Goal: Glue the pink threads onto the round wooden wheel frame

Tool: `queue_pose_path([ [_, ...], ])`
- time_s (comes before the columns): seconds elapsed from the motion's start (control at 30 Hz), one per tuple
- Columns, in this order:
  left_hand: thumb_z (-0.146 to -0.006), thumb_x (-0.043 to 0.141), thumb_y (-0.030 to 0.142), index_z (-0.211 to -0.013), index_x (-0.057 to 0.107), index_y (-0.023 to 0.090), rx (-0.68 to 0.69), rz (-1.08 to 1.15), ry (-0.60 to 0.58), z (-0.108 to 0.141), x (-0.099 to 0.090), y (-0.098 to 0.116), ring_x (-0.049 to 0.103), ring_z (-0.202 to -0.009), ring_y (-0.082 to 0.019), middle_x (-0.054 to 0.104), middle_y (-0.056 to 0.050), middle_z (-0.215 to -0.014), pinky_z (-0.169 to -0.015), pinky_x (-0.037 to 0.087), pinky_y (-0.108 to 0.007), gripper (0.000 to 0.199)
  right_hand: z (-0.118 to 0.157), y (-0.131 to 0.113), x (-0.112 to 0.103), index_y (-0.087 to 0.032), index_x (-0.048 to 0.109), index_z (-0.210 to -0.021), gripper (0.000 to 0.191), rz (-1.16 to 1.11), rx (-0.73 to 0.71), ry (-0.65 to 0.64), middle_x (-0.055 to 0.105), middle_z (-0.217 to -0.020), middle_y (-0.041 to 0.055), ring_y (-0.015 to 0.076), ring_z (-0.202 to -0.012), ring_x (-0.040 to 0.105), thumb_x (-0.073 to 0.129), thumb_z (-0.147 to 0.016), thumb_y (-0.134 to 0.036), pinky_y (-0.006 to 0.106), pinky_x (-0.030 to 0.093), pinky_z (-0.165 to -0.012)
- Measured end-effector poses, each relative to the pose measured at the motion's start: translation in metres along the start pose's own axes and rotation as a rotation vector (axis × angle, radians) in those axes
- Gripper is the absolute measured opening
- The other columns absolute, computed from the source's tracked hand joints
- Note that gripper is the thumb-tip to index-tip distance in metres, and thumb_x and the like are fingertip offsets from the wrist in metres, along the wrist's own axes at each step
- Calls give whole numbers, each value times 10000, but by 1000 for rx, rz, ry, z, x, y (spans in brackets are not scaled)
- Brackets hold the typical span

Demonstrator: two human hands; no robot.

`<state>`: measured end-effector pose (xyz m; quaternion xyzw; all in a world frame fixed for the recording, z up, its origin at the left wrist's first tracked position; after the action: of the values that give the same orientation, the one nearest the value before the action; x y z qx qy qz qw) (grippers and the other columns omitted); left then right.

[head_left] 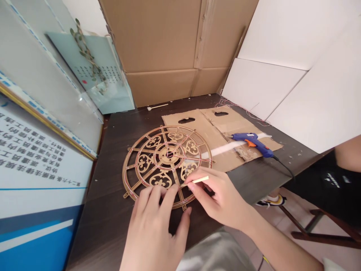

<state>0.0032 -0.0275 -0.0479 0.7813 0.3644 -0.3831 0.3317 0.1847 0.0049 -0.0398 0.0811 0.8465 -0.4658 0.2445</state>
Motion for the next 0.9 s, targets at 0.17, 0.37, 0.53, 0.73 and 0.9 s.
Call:
queue_pose_path([
  [0.17,-929,609,208,-1229,563,219,-3,2,-12,-1,0,1,527,-946,-290,615,-73,-998,-794,504,-462,304,-1,1,0,-183,663,-1010,124,-3,-6,5,698,-949,20,125,-815,637,547,-1047,-158,245,502,-735],
  [0.37,-934,612,219,-1196,568,228,-3,7,-5,-1,-1,1,527,-938,-289,614,-69,-976,-800,503,-458,266,1,1,0,-183,664,-1009,125,4,-24,4,700,-953,20,125,-828,647,548,-1051,-159,245,506,-738],
  [0.53,-937,603,212,-1184,568,223,0,1,3,0,0,1,531,-949,-292,616,-73,-984,-806,500,-460,250,1,1,0,-184,663,-1008,124,9,-15,-4,698,-955,19,127,-827,649,550,-1048,-154,254,513,-744],
  [0.73,-944,584,211,-1184,569,206,22,-18,19,-2,-1,2,528,-924,-292,617,-78,-964,-778,497,-459,241,1,1,0,-186,664,-1030,116,6,-36,4,698,-966,18,120,-835,646,554,-1049,-153,243,513,-745],
  [0.9,-942,589,210,-1186,568,196,25,-35,28,0,-1,2,528,-937,-295,618,-82,-974,-790,503,-471,245,1,1,0,-189,663,-1028,129,12,-30,-23,701,-976,23,132,-862,654,541,-1062,-168,259,520,-769],
])
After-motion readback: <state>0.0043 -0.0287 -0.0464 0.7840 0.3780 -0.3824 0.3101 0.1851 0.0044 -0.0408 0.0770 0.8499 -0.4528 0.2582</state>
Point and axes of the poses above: each hand's wrist, its own z-axis away from the middle knuckle, its own x-axis out of the palm, y = z × x, the point moved 2 cm from there along -z, towards the middle knuckle
